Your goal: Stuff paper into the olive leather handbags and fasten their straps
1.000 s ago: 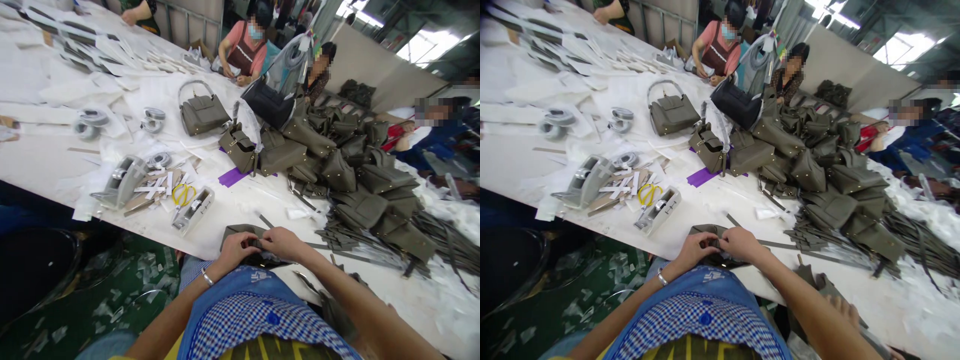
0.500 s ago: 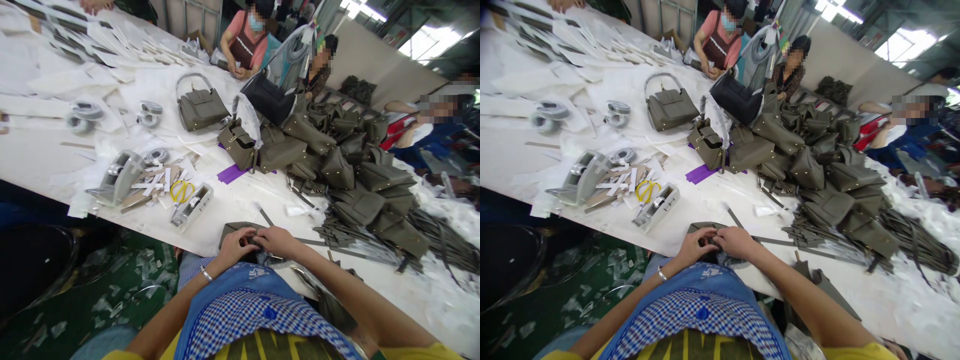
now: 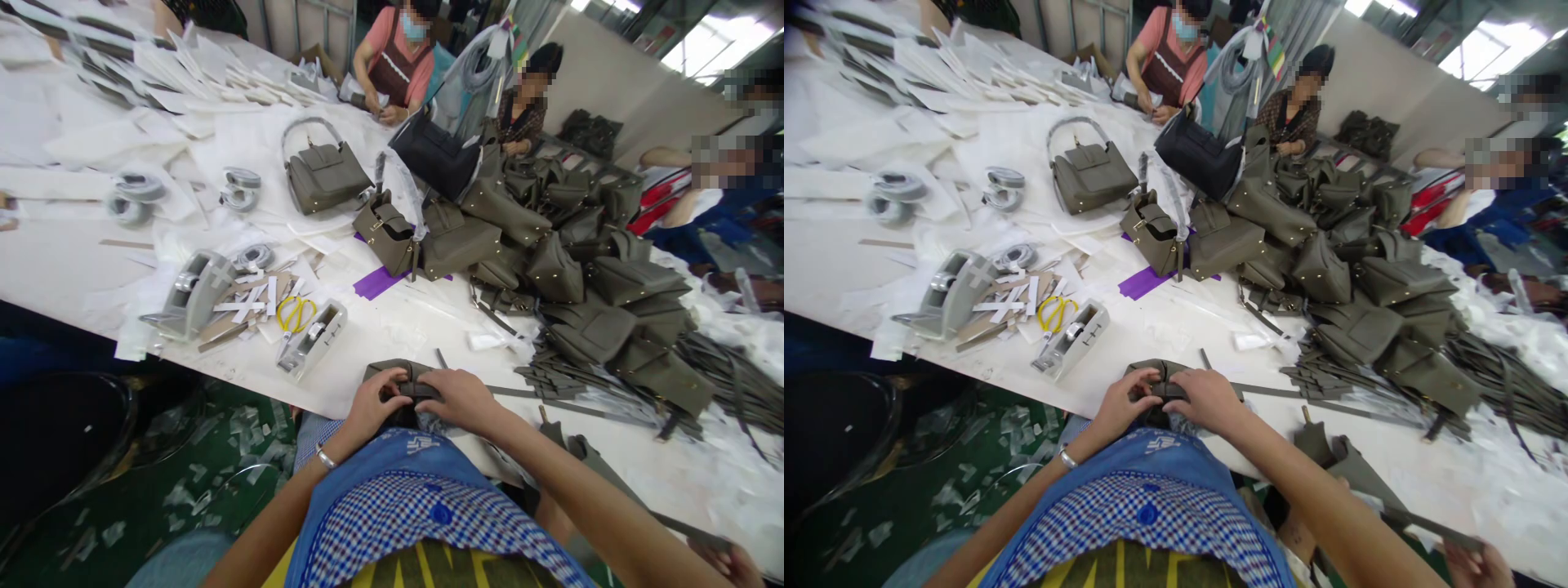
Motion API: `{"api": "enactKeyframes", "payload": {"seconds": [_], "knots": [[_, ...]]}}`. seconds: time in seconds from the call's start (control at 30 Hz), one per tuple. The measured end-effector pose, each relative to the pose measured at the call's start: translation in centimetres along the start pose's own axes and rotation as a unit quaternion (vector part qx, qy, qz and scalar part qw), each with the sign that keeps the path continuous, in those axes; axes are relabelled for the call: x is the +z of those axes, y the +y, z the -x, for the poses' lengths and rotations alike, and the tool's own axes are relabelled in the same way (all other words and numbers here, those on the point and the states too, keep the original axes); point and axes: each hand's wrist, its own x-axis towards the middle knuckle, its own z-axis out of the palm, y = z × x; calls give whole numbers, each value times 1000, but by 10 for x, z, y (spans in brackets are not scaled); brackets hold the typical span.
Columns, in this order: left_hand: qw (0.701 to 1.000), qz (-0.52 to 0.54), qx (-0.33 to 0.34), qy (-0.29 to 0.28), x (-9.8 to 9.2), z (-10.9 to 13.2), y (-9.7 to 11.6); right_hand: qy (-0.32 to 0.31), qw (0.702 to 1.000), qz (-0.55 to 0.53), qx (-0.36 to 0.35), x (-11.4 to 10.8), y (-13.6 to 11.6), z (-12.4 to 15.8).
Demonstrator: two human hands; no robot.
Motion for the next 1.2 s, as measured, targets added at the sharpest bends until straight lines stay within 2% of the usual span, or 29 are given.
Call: {"api": "enactKeyframes", "payload": {"seconds": [0.13, 0.27, 0.33, 0.4, 0.5, 0.6, 0.67, 0.77, 0.87, 0.93, 1.07, 1.13, 1.2], "knots": [[998, 4, -35, 43, 2, 5, 6, 18, 998, 50, -13, 3, -8, -3], [996, 48, -60, 33, 7, 4, 9, 13, 997, 68, -16, 4, -13, -8], [995, 64, -73, 33, 2, 4, 2, 13, 997, 77, -21, 0, -10, -7], [992, 60, -87, 62, -13, 7, -12, 17, 996, 87, -10, -5, -2, -4], [987, 24, -107, 119, -50, 14, -38, 29, 995, 92, 13, -12, 11, -2], [986, -31, -113, 120, -75, 18, -54, 41, 995, 87, 7, -14, 17, -4], [987, -73, -98, 108, -75, 16, -50, 53, 995, 81, -6, -15, 18, -6], [989, -118, -42, 74, -53, 3, -26, 75, 995, 57, -32, -14, 18, -6], [991, -131, 22, -21, -27, -17, 2, 92, 995, -12, -47, -8, 23, -1], [986, -136, 48, -81, -16, -29, 12, 104, 992, -64, -42, -2, 28, 1], [977, -140, 54, -153, -13, -51, 7, 137, 985, -96, 31, 8, 38, 10], [976, -129, 42, -173, -18, -59, -1, 184, 975, -88, 86, 10, 36, 21], [975, -110, 29, -192, -24, -65, -6, 262, 948, -100, 153, 12, 25, 36]]}}
